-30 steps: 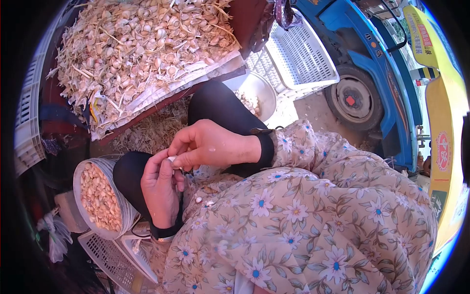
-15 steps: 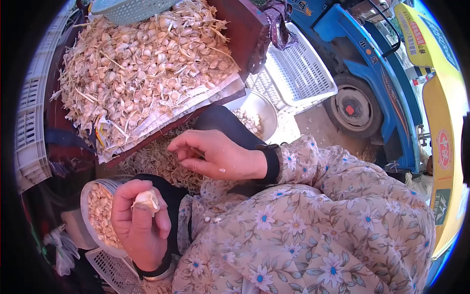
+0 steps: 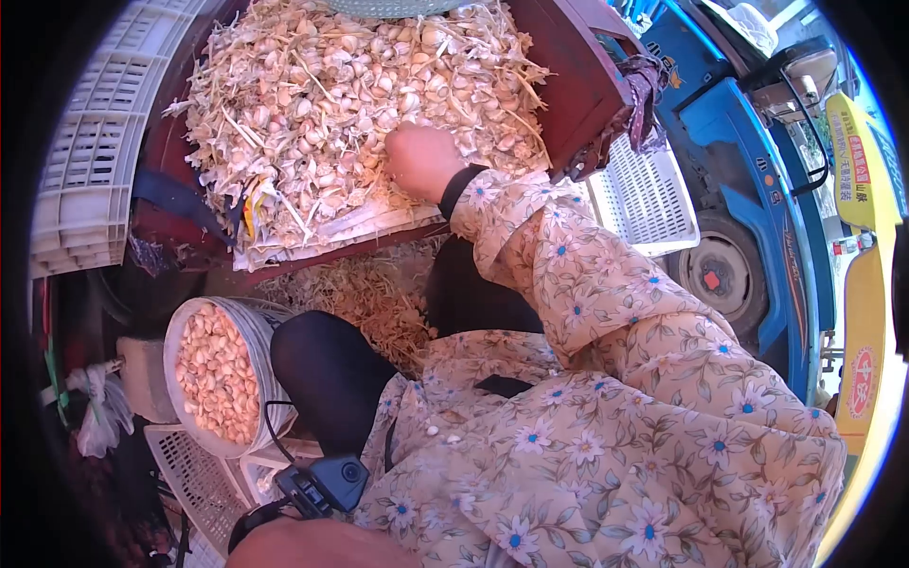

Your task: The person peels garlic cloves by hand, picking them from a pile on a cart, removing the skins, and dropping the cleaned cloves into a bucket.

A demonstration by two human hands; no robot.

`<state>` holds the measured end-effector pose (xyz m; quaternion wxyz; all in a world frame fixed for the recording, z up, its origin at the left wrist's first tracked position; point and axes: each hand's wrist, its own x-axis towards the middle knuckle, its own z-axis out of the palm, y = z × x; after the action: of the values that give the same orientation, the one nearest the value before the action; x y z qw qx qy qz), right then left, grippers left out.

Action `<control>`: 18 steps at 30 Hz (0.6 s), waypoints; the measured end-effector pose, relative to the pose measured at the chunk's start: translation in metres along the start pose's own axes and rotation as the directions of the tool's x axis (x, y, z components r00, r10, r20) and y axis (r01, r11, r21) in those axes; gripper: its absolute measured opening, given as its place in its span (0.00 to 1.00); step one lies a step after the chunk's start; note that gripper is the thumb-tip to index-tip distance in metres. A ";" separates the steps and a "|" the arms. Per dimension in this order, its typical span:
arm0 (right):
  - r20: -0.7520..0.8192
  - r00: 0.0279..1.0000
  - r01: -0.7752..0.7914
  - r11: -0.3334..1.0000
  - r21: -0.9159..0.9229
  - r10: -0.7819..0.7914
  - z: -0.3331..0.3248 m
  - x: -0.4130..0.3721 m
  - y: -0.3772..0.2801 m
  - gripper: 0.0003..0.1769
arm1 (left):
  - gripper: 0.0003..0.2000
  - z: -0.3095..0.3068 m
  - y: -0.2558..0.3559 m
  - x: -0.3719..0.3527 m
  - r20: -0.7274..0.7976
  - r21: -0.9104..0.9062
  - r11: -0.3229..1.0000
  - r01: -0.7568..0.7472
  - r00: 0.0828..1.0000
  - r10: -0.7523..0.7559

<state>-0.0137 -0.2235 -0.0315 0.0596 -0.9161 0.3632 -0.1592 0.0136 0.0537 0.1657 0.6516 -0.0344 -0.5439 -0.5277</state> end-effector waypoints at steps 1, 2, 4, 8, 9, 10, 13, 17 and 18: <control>-0.006 1.000 0.021 1.000 -0.011 -0.021 0.005 0.003 0.000 0.08 | 0.12 0.005 -0.028 0.002 -0.052 0.052 0.957 -0.285 0.956 0.287; -0.016 0.999 0.039 0.999 -0.017 -0.040 0.007 0.005 0.000 0.08 | 0.12 0.010 -0.004 0.001 -0.113 0.038 0.995 -0.097 0.989 0.100; -0.038 0.998 0.052 0.998 0.038 -0.050 0.002 0.002 0.000 0.07 | 0.12 0.020 0.042 0.000 -0.220 -0.057 0.958 0.280 0.933 -0.285; -0.012 1.000 0.001 0.979 0.206 0.002 -0.004 0.001 0.003 0.07 | 0.11 0.014 0.057 -0.005 -0.166 -0.102 0.947 0.303 0.934 -0.317; -0.034 0.999 0.016 0.973 0.231 -0.008 -0.006 -0.001 0.003 0.06 | 0.11 0.014 0.059 -0.006 -0.142 -0.096 0.953 0.289 0.943 -0.300; -0.045 0.998 0.047 0.970 0.237 -0.037 -0.007 -0.001 0.004 0.06 | 0.11 0.015 0.062 -0.007 -0.122 -0.092 0.956 0.278 0.950 -0.288; 0.010 1.000 0.019 0.957 0.289 -0.023 -0.016 -0.004 0.004 0.08 | 0.11 0.016 0.073 -0.007 -0.067 -0.072 0.966 0.247 0.965 -0.252; -0.148 0.989 0.042 0.898 0.437 0.026 -0.025 -0.005 0.006 0.09 | 0.10 0.008 0.083 -0.027 -0.074 -0.040 0.973 0.227 0.970 -0.230; -0.131 0.988 0.001 0.859 0.512 0.076 -0.029 -0.004 0.005 0.09 | 0.09 0.022 0.082 -0.055 -0.457 0.057 0.993 0.108 0.887 -0.070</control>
<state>-0.0292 -0.2236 -0.0064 0.2762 -0.8461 0.3293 -0.3152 0.0669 0.1390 0.1771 0.7366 0.1411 -0.3983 -0.5281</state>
